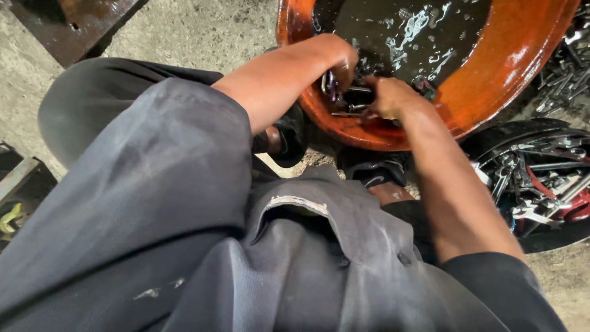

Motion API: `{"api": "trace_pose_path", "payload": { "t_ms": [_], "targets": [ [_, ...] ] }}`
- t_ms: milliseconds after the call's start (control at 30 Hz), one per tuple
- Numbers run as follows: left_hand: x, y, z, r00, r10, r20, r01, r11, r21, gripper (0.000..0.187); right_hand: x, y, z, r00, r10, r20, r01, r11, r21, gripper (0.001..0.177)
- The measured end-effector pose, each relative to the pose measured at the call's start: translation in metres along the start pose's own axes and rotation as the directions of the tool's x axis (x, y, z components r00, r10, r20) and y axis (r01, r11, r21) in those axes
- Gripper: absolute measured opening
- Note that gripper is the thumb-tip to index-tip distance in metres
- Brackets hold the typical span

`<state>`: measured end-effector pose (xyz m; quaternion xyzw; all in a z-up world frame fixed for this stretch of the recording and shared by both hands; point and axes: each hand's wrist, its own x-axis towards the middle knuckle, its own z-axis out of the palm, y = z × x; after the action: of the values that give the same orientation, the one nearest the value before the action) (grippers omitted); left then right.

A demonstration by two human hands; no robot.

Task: The person sits on the floor and repeatedly washes metal tools, including wrenches and hex keys, in a basin of dark liquid using a cloth. They scrub each tool, rinse it in the liquid, and place it aside on a metal plate or into a bucket.

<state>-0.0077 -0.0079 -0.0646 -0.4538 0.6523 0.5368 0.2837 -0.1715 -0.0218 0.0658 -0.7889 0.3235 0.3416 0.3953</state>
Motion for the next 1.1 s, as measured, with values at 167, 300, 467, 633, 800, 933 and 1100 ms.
{"api": "trace_pose_path", "payload": {
  "t_ms": [167, 300, 467, 633, 800, 933, 1100],
  "targets": [
    [-0.020, -0.006, -0.024, 0.987, 0.083, -0.136, -0.105, 0.981, -0.161, 0.043, 0.010, 0.023, 0.000, 0.988, 0.111, 0.110, -0.116, 0.992, 0.041, 0.066],
    [-0.039, -0.015, -0.047, 0.944, 0.138, -0.299, -0.192, 0.968, -0.162, 0.037, 0.023, 0.039, 0.004, 0.994, -0.005, 0.106, -0.020, 0.971, 0.239, 0.058],
    [-0.080, -0.023, -0.075, 0.929, -0.056, -0.366, -0.266, 0.587, -0.765, 0.027, 0.020, 0.056, -0.010, 0.999, -0.010, 0.052, -0.026, 0.770, 0.637, 0.054],
    [-0.099, -0.029, -0.087, 0.859, -0.008, -0.511, -0.466, 0.401, -0.789, 0.026, -0.001, 0.057, -0.014, 0.985, 0.053, -0.164, 0.092, 0.641, 0.762, 0.045],
    [-0.074, -0.021, -0.087, 0.818, -0.082, -0.569, -0.536, 0.248, -0.807, 0.032, -0.006, 0.060, -0.011, 0.962, 0.083, -0.259, 0.212, 0.368, 0.905, 0.035],
    [-0.060, -0.003, -0.078, 0.619, -0.196, -0.761, -0.530, 0.610, -0.588, 0.049, -0.001, 0.065, -0.007, 0.962, 0.120, -0.246, 0.204, 0.284, 0.937, 0.038],
    [-0.042, 0.035, -0.065, 0.580, -0.513, -0.633, -0.188, 0.672, -0.717, 0.064, 0.011, 0.064, -0.003, 0.914, 0.083, -0.398, 0.371, 0.227, 0.900, 0.038]
  ]
}}
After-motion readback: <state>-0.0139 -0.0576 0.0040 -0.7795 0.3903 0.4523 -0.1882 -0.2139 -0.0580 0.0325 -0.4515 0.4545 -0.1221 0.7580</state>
